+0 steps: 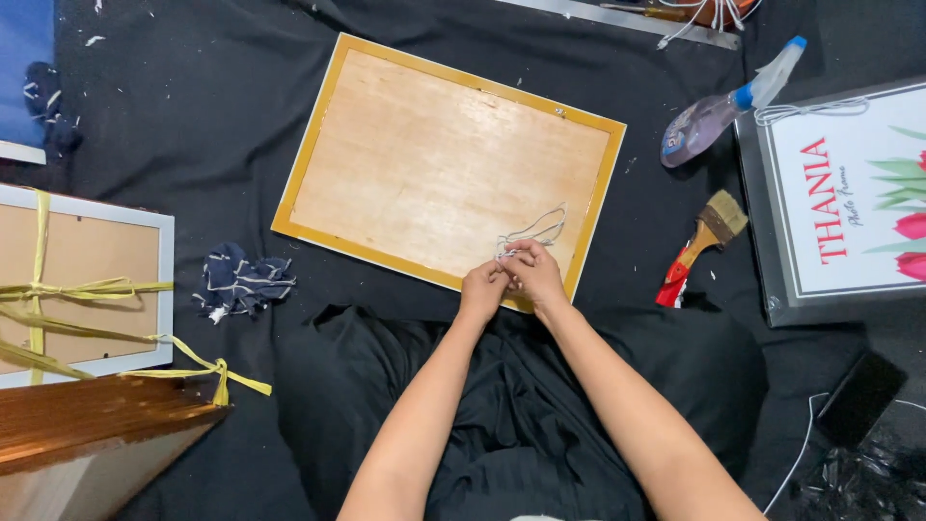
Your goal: The person ties a white cord to the back of a wooden picture frame. They loop the cord through metal eyelets and tie a knot to secure it.
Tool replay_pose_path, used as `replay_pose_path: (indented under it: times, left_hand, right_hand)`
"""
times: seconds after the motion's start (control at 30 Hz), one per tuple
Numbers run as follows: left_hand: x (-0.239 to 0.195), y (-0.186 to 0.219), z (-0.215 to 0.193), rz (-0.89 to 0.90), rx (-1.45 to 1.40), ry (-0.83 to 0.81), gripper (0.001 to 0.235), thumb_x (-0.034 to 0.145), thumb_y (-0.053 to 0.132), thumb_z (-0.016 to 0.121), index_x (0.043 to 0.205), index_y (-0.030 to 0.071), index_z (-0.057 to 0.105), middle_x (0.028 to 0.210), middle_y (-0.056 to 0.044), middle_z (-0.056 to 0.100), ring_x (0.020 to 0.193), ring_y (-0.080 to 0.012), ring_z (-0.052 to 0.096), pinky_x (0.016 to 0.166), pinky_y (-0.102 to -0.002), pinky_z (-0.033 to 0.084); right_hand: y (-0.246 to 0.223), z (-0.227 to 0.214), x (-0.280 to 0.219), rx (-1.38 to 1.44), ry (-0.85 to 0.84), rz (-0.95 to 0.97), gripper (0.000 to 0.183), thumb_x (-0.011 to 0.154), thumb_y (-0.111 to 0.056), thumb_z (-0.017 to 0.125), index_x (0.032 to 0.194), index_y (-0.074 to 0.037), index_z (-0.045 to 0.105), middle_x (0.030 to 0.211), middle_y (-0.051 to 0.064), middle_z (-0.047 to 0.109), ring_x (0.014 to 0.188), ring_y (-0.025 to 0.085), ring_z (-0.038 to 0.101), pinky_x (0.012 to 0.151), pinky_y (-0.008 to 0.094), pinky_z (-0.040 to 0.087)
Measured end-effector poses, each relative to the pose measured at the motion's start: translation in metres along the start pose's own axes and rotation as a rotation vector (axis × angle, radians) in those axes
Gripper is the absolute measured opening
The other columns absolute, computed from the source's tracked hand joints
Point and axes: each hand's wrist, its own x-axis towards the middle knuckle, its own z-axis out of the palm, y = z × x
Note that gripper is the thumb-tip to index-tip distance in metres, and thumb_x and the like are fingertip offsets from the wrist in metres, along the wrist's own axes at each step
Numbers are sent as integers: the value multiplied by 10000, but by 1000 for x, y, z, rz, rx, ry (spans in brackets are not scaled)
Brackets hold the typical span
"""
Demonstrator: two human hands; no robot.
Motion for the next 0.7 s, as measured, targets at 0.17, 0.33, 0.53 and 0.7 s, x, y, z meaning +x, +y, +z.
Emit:
replay_pose_path:
  times: [0.17, 0.33, 0.53, 0.7]
  left_hand:
    - [-1, 6, -5, -68, 45, -36, 155, 900, 313, 655, 889, 203, 764, 652, 62, 743, 675, -102, 740, 720, -248, 587]
    - [1, 4, -4, -87, 61, -36, 161, 890, 299, 643, 899, 182, 753, 651, 51, 744, 668, -108, 747, 718, -250, 593]
    - [-3, 9, -5, -78, -23, -45, 175, 912, 272, 651, 927, 137, 761, 661, 7, 743, 653, -125, 736, 710, -262, 580]
    - [-4, 8, -7, -65, -36, -77, 176, 947, 272, 649, 1002, 153, 767, 706, 3, 756, 690, -109, 731, 725, -258, 582]
  right_hand:
    - [-55, -37, 50, -87, 190, -201, 262, 894, -103, 769, 1144, -139, 698, 870, -5, 730, 685, 41, 580, 596, 176, 515]
    - [-171, -65, 56, 113, 324, -408, 112, 1031, -114, 615, 1135, -131, 651, 816, -5, 672, 617, 7, 533, 534, 93, 444]
    - [-128, -48, 50, -464, 131, -273, 149, 987, -207, 614, 1030, -180, 754, 781, -4, 717, 676, 96, 639, 587, 222, 515]
    - [-26, -19, 69, -928, -41, -177, 230, 967, -446, 636, 1123, -329, 758, 936, -83, 778, 952, 145, 733, 859, 332, 569]
